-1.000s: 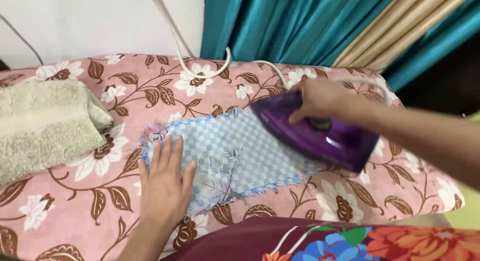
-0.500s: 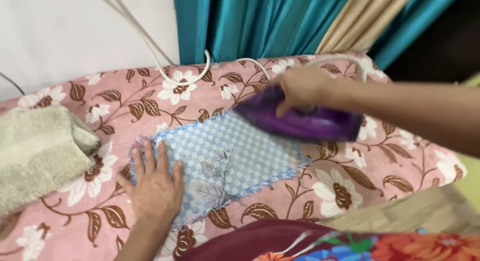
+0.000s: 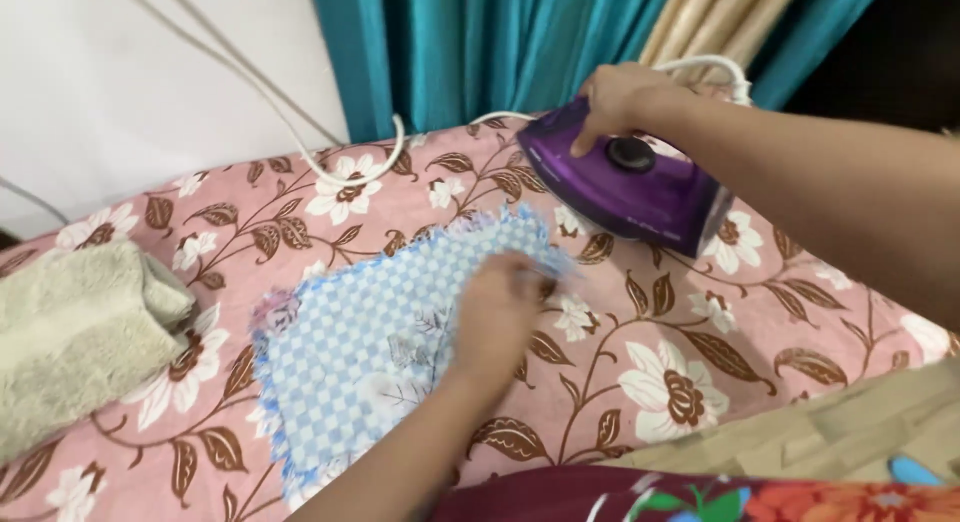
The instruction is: Ironing small laundry items like napkins and hand towels on an ironing board using a purple iron.
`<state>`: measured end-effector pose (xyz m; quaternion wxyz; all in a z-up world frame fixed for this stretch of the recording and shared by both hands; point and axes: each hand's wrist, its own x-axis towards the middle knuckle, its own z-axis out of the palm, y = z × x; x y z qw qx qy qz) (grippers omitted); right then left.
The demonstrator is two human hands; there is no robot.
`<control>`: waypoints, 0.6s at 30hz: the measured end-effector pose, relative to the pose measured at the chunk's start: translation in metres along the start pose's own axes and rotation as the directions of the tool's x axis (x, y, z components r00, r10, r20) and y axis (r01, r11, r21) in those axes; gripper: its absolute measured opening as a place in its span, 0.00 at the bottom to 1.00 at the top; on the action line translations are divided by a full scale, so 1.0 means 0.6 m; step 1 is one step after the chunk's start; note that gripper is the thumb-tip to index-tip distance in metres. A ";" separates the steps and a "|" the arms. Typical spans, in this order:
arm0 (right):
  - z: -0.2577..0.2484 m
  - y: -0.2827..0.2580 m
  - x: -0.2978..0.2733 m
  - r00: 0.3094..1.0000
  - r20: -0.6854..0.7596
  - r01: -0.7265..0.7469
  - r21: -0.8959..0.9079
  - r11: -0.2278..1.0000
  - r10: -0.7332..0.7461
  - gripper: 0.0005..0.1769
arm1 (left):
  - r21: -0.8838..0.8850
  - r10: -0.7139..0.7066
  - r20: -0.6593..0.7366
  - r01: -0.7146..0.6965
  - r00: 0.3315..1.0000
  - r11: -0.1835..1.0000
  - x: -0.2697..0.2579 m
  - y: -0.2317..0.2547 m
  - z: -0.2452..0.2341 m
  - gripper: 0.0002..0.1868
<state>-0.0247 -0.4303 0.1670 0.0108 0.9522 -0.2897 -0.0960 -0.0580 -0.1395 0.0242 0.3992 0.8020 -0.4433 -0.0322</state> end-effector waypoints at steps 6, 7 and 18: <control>0.009 -0.003 0.005 0.999 -0.042 0.007 -0.098 0.995 -0.011 0.48 | -0.818 -0.848 -0.085 0.449 0.523 0.359 -0.159 -0.090 -0.182 0.15; 0.008 -0.002 0.003 0.997 -0.077 -0.014 -0.062 0.998 0.009 0.51 | -0.860 -0.908 0.013 0.467 0.420 0.204 -0.185 -0.090 -0.203 0.15; 0.006 -0.001 0.000 0.992 -0.114 -0.052 -0.069 0.996 0.044 0.55 | -0.843 -0.944 0.047 0.519 0.326 0.138 -0.263 -0.175 -0.225 0.21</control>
